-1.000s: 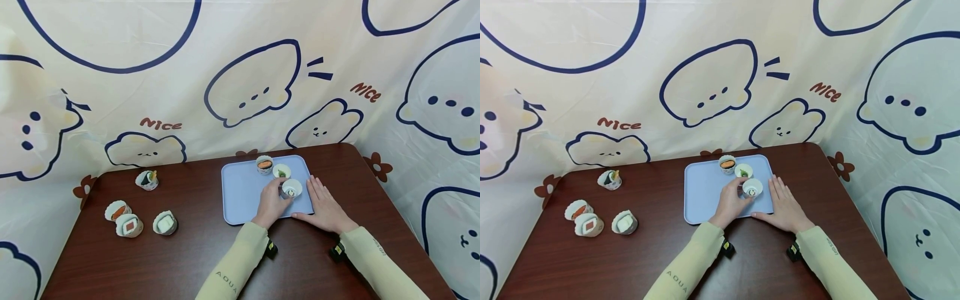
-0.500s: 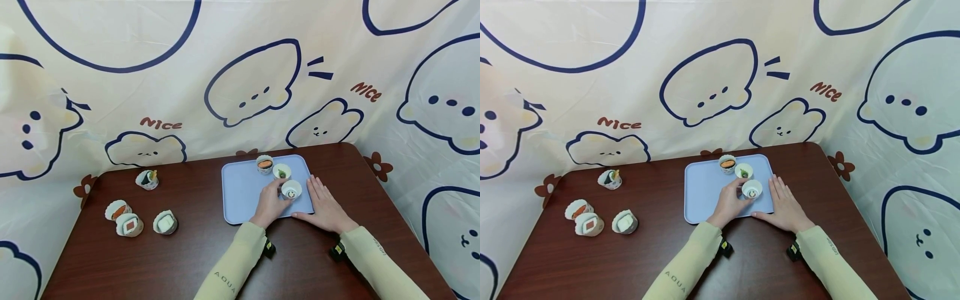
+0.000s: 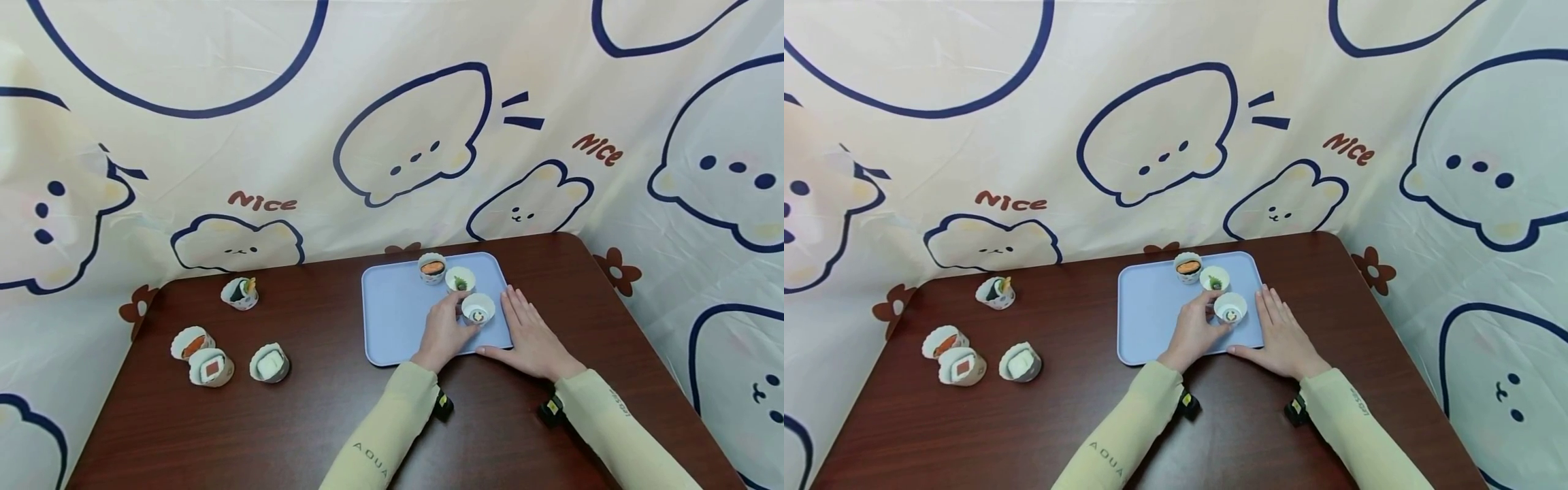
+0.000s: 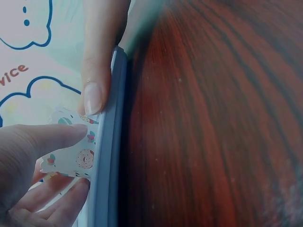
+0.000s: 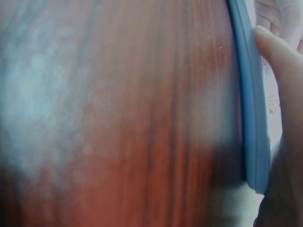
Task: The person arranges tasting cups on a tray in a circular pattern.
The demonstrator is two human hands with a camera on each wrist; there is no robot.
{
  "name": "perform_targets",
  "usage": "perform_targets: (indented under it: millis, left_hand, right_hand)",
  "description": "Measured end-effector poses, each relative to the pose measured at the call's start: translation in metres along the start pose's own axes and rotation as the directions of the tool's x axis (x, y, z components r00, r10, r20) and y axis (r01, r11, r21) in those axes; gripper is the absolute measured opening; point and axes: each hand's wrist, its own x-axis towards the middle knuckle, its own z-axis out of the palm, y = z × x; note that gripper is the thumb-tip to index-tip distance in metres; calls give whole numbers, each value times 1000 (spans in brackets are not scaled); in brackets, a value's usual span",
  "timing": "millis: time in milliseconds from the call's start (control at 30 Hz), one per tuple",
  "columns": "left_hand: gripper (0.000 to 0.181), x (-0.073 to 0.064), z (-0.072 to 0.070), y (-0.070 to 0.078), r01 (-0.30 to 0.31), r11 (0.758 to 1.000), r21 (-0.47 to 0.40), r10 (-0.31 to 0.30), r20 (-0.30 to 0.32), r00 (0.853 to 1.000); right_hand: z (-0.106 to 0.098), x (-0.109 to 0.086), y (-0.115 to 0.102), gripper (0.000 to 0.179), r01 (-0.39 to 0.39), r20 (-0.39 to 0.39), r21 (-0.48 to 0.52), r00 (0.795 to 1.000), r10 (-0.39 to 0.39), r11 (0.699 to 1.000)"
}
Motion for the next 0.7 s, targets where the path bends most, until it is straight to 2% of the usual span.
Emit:
perform_targets:
  millis: [300, 500, 700]
  left_hand:
    - [63, -1, -3, -1, 8, 999, -36, -9, -14, 1000]
    - [65, -6, -15, -1, 16, 999, -41, -16, 0, 1000]
    - [66, -10, -27, -3, 0, 1000, 1, 0, 4, 1000]
  right_hand:
    - [1, 0, 1, 122, -13, 24, 8, 1000, 13, 1000]
    - [1, 1, 2, 123, -19, 39, 17, 999, 18, 1000]
    - [1, 1, 1, 125, -23, 38, 2, 999, 23, 1000]
